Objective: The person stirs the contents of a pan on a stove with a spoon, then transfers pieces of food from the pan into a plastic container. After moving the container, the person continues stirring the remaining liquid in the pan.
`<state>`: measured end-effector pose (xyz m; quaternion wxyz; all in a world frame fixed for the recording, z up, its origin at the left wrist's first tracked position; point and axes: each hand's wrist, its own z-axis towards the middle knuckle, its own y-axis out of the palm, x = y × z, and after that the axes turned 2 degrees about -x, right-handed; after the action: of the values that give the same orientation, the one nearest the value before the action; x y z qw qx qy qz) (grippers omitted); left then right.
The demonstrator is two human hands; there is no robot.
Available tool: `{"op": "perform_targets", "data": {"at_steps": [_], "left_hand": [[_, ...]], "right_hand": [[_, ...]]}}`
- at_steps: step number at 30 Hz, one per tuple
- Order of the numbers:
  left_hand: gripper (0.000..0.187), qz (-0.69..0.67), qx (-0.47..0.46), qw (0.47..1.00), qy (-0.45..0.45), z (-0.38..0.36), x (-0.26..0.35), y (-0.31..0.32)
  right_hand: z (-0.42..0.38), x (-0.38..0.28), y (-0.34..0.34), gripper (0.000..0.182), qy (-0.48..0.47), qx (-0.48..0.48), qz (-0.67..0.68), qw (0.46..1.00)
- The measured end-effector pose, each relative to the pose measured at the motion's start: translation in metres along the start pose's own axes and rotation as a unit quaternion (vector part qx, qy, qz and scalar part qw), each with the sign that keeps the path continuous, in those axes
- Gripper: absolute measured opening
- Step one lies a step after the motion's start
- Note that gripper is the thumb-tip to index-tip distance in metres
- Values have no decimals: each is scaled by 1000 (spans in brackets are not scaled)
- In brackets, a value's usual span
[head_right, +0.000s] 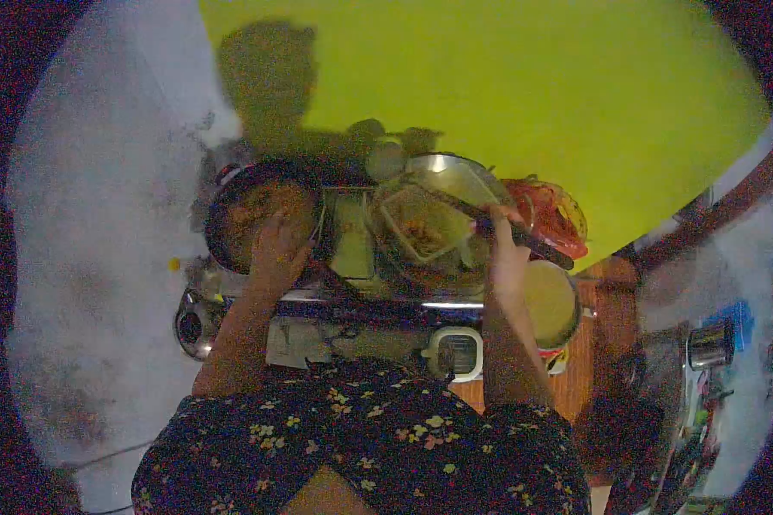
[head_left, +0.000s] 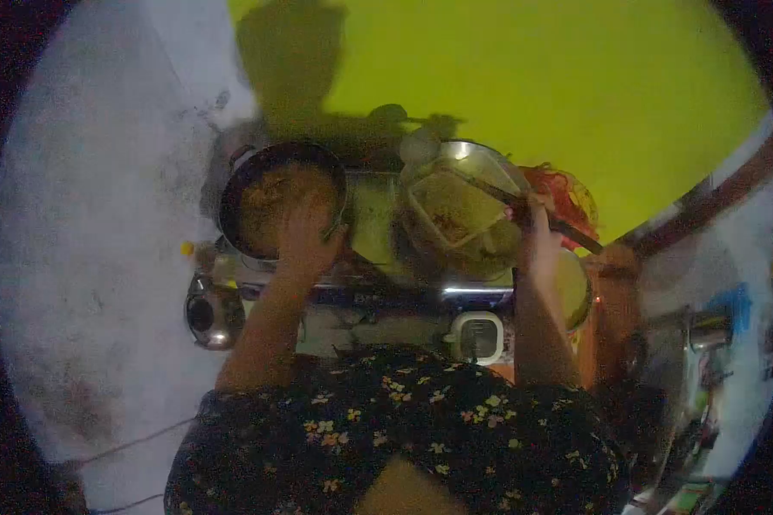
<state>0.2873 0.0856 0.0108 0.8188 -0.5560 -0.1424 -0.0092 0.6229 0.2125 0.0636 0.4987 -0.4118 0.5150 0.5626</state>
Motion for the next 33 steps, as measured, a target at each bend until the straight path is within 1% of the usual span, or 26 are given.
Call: {"op": "perform_targets", "data": {"at_steps": [3,4,5,6,8,9,10,12,13,14,15,16,18,19,21,22,24,25,27,28,29,30,32,33], "left_hand": [[54,-3,94,995,32,-13,-37,13],[52,9,68,997,16,-15,-42,6],[50,21,42,999,-1,-18,-48,-3],[48,32,15,999,-18,-21,-54,-12],[43,30,-34,998,-42,-22,-75,-25],[40,29,-59,996,-54,-24,-84,-32],[35,20,-26,997,-63,-27,-85,-41],[30,0,38,996,-80,-34,-96,-55],[31,7,15,996,-91,-35,-106,-60],[33,14,-9,995,-100,-37,-123,-65],[36,21,-31,993,-110,-38,-140,-70],[38,21,-39,989,-141,-39,-156,-71],[41,23,-55,977,-203,-38,-184,-68],[44,56,-72,976,-198,-37,-192,-72],[50,120,-109,969,-186,-36,-207,-83],[52,117,-119,963,-213,-33,-210,-88],[56,110,-139,947,-266,-22,-209,-88],[58,109,-133,949,-266,-19,-215,-88],[61,108,-121,951,-264,-15,-227,-84],[62,101,-117,952,-265,-12,-237,-78],[63,94,-113,953,-265,-9,-249,-70],[64,87,-109,954,-266,-6,-256,-68],[67,30,-122,954,-272,1,-264,-63],[68,1,-128,953,-276,4,-266,-63]], "right_hand": [[-19,-19,42,15,2,-72,-26,997],[-11,3,54,12,-50,-64,-25,996],[-7,17,57,11,-73,-104,-57,990],[-13,14,73,10,-96,-145,-89,981],[-20,17,103,9,-203,-211,-174,940],[-22,21,116,9,-285,-234,-225,902],[-25,23,126,9,-363,-254,-272,854],[-35,30,150,12,-337,-292,-262,856],[-39,35,160,13,-323,-310,-257,856],[-39,61,170,17,-302,-332,-180,875],[-47,59,180,18,-213,-349,-147,901],[-55,54,189,18,-120,-362,-114,917],[-53,74,202,20,-89,-372,-102,918],[-38,116,208,22,-152,-370,-125,908],[-37,127,225,23,-111,-372,-119,914],[-46,99,234,23,-6,-373,-90,924],[-56,77,242,21,108,-337,-9,935],[-64,74,244,18,116,-304,43,945],[-64,78,248,15,11,-283,-41,958],[-55,88,244,15,-98,-287,-176,937],[-49,97,241,16,-204,-282,-307,886],[-48,102,240,16,-143,-275,-295,904],[-47,112,239,18,-20,-258,-267,928],[-53,108,243,18,33,-230,-237,943]]}}
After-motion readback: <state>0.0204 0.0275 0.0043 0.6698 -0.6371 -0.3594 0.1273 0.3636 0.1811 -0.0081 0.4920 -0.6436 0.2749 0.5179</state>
